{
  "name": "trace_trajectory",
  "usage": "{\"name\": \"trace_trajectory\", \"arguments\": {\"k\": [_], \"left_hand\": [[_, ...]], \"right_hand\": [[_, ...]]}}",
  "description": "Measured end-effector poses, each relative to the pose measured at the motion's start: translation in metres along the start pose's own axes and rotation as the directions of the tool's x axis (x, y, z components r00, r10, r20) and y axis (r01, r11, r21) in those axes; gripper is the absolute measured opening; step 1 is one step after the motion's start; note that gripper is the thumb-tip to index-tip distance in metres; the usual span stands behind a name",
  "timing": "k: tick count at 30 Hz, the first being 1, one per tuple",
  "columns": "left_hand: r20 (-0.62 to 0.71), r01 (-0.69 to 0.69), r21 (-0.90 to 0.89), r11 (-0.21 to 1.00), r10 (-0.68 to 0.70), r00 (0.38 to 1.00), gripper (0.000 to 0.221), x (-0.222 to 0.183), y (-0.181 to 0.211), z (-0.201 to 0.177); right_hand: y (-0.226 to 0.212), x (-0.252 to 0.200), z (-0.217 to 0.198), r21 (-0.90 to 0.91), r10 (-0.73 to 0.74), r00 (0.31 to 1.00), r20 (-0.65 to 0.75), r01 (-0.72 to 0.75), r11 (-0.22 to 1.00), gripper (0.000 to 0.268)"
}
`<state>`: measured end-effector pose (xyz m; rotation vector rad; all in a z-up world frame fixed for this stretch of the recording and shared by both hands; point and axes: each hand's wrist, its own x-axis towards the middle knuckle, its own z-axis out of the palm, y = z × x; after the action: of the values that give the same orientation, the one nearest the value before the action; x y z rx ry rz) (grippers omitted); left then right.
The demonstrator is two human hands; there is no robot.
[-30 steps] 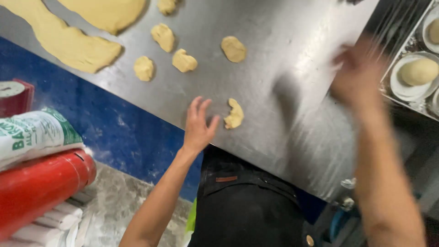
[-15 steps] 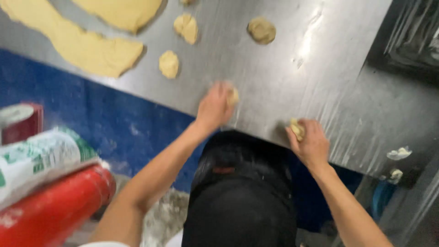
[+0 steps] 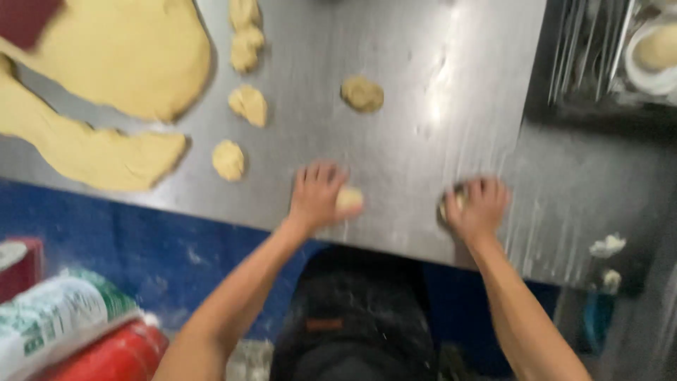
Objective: The recorder is portioning, weighing, and rolling dough into small rounds and placing them into a baking tray.
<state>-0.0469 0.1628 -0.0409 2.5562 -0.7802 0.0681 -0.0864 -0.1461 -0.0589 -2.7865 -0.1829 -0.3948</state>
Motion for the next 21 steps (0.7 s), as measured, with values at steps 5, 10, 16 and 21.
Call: {"name": "trace_trajectory", "arguments": {"k": [5,10,16,21], "left_hand": [[-0.161,0.109,0.086,0.99,-0.094,0.982,0.044,-0.019,0.086,0.042],[-0.011,-0.019,0.121,0.992,0.021,1.0,0.038,-0.02,0.003,0.013],[-0.099,0.1,0.067,0.993,-0.093,0.991,0.037,-0.02,0.069,0.053],[-0.089,-0.097,0.064,0.993,0.103,0.991,0.038,-0.023,-0.003,0.015]], "right_hand": [[-0.074,-0.018,0.019,0.092,0.105,0.992,-0.065,-0.099,0.991,0.026],[0.026,-0.039,-0.005,-0.017,0.041,0.998,0.057,-0.04,0.999,0.022],[-0.055,-0.032,0.014,0.077,0.202,0.979,-0.011,-0.2,0.977,0.022],[0.02,-0.044,-0.009,0.008,-0.061,0.992,0.111,0.061,0.998,0.029]]}}
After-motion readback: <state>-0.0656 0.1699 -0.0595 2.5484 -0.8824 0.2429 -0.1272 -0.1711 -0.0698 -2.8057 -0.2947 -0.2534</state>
